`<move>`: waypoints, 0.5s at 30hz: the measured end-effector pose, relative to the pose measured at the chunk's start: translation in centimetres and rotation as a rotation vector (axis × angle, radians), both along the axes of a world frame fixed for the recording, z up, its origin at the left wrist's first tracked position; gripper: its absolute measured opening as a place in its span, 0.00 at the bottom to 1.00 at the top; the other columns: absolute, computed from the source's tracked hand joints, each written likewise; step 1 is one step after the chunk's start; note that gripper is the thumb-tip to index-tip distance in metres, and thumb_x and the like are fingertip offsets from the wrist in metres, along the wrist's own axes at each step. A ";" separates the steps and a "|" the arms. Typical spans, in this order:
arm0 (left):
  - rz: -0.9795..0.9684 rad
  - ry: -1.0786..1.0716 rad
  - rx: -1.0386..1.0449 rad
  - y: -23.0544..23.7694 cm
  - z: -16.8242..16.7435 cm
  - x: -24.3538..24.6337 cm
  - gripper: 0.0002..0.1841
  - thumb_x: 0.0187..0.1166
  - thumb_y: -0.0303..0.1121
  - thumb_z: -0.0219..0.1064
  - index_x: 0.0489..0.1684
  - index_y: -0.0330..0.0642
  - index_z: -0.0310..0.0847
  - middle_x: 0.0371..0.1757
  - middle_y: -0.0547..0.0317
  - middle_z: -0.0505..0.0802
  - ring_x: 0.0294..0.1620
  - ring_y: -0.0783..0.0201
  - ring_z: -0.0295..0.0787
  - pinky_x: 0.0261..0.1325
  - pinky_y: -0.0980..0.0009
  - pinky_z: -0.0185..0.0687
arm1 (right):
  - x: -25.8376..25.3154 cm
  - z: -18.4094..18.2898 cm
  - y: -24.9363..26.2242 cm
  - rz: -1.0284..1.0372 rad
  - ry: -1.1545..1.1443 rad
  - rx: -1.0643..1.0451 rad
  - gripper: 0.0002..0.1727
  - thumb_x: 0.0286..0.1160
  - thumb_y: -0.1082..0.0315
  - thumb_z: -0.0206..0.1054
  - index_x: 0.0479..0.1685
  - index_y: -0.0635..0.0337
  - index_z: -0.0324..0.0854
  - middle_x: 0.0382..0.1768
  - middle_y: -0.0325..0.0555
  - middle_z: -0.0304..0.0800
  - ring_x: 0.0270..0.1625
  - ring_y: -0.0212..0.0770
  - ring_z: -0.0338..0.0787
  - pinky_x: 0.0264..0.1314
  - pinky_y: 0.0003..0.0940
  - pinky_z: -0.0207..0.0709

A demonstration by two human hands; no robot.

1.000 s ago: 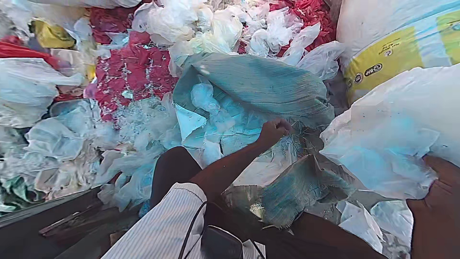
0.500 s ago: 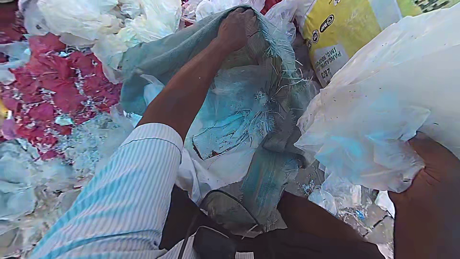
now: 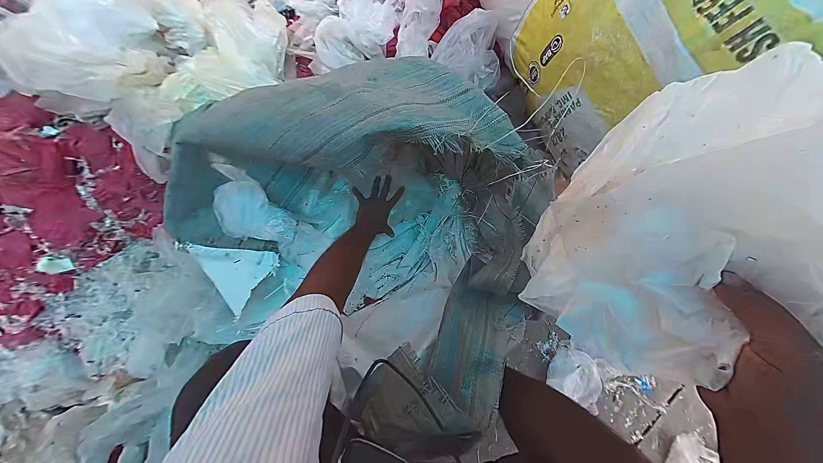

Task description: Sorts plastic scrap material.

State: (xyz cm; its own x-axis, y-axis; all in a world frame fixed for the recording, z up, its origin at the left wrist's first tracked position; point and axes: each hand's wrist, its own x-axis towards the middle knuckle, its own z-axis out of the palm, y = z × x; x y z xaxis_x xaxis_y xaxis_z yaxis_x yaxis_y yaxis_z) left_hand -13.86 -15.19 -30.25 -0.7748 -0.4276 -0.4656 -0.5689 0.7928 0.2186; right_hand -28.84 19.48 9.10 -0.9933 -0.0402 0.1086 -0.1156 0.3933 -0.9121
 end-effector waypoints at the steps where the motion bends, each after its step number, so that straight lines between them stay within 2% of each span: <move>1: 0.059 -0.031 -0.030 0.3 -1.5 0.9 0.85 0.24 0.46 0.98 0.97 0.77 0.34 0.98 0.55 0.30 0.96 0.31 0.24 0.68 0.04 0.33 | 0.2 0.1 0.0 -0.013 -0.002 0.015 0.27 0.72 0.77 0.71 0.71 0.68 0.67 0.50 0.42 0.89 0.52 0.31 0.93 0.58 0.27 0.90; 2: 0.114 -0.066 -0.062 0.5 -2.6 1.6 0.85 0.24 0.36 0.98 0.97 0.77 0.35 0.98 0.51 0.30 0.94 0.24 0.35 0.65 0.05 0.45 | 0.7 0.4 -0.5 -0.034 -0.004 0.037 0.25 0.72 0.79 0.69 0.68 0.68 0.68 0.48 0.41 0.89 0.50 0.29 0.93 0.55 0.25 0.90; 3: 0.149 -0.107 -0.093 0.3 -3.2 2.0 0.83 0.30 0.27 0.95 0.97 0.76 0.35 0.98 0.43 0.35 0.87 0.17 0.51 0.60 0.10 0.62 | 1.0 0.5 -0.6 -0.042 -0.005 0.048 0.24 0.71 0.80 0.68 0.67 0.68 0.69 0.46 0.40 0.89 0.48 0.29 0.93 0.54 0.24 0.90; 4: 0.187 -0.126 -0.095 -0.1 -3.3 2.3 0.78 0.38 0.19 0.90 0.98 0.74 0.37 0.95 0.34 0.45 0.79 0.15 0.63 0.56 0.16 0.70 | 1.0 0.5 -0.6 -0.040 -0.006 0.055 0.23 0.71 0.80 0.69 0.65 0.68 0.70 0.45 0.40 0.89 0.47 0.29 0.93 0.53 0.25 0.91; 5: 0.217 -0.127 -0.068 -0.7 -3.0 2.7 0.73 0.45 0.16 0.85 0.98 0.71 0.39 0.89 0.25 0.60 0.73 0.14 0.70 0.54 0.20 0.75 | 1.1 0.3 -0.4 -0.027 -0.009 0.062 0.24 0.70 0.79 0.69 0.66 0.67 0.70 0.46 0.40 0.90 0.48 0.30 0.93 0.53 0.25 0.91; 6: 0.249 -0.131 -0.002 -1.3 -2.3 2.9 0.68 0.52 0.18 0.83 0.97 0.69 0.39 0.79 0.22 0.72 0.69 0.17 0.75 0.54 0.24 0.78 | 1.0 0.0 0.0 -0.011 -0.010 0.061 0.25 0.70 0.78 0.71 0.66 0.67 0.70 0.47 0.40 0.90 0.49 0.31 0.94 0.54 0.26 0.91; 8: 0.287 -0.095 0.156 -2.6 -0.1 2.8 0.59 0.60 0.28 0.79 0.97 0.64 0.41 0.63 0.25 0.86 0.61 0.25 0.85 0.55 0.29 0.82 | 0.3 -0.6 1.1 0.042 -0.006 0.025 0.27 0.70 0.73 0.73 0.69 0.65 0.70 0.50 0.43 0.90 0.53 0.35 0.94 0.58 0.32 0.91; 9: 0.306 -0.042 0.245 -3.3 1.4 2.8 0.57 0.62 0.31 0.79 0.96 0.59 0.43 0.58 0.26 0.89 0.58 0.26 0.88 0.56 0.28 0.81 | 0.0 -0.7 1.2 0.056 -0.001 0.005 0.28 0.70 0.72 0.74 0.70 0.64 0.71 0.52 0.44 0.91 0.54 0.37 0.94 0.59 0.35 0.91; 10: 0.330 0.030 0.338 -3.8 3.3 2.9 0.56 0.62 0.33 0.80 0.95 0.54 0.45 0.59 0.25 0.89 0.60 0.27 0.88 0.60 0.27 0.79 | -0.2 -0.6 1.1 0.064 0.000 -0.011 0.29 0.70 0.70 0.75 0.72 0.64 0.71 0.54 0.46 0.91 0.56 0.39 0.93 0.61 0.37 0.90; 11: 0.355 0.102 0.441 -3.9 5.7 3.3 0.55 0.63 0.32 0.82 0.94 0.51 0.46 0.65 0.26 0.87 0.65 0.29 0.86 0.67 0.29 0.76 | -0.2 -0.4 0.7 0.066 0.002 -0.023 0.30 0.70 0.70 0.75 0.72 0.63 0.71 0.55 0.46 0.90 0.57 0.39 0.93 0.63 0.38 0.90; 13: 0.425 0.242 0.668 -3.3 10.9 4.6 0.54 0.62 0.29 0.84 0.92 0.47 0.50 0.73 0.32 0.82 0.73 0.38 0.82 0.74 0.36 0.77 | 0.0 0.3 -0.4 0.064 0.021 -0.031 0.30 0.69 0.70 0.76 0.72 0.62 0.71 0.56 0.44 0.90 0.58 0.37 0.92 0.64 0.37 0.89; 15: 0.512 0.351 0.890 -1.5 16.8 6.8 0.52 0.63 0.24 0.82 0.91 0.47 0.51 0.76 0.42 0.81 0.73 0.51 0.83 0.73 0.48 0.82 | 0.6 1.1 -1.7 0.082 0.036 -0.027 0.32 0.67 0.71 0.76 0.73 0.61 0.70 0.57 0.43 0.89 0.59 0.34 0.92 0.64 0.35 0.89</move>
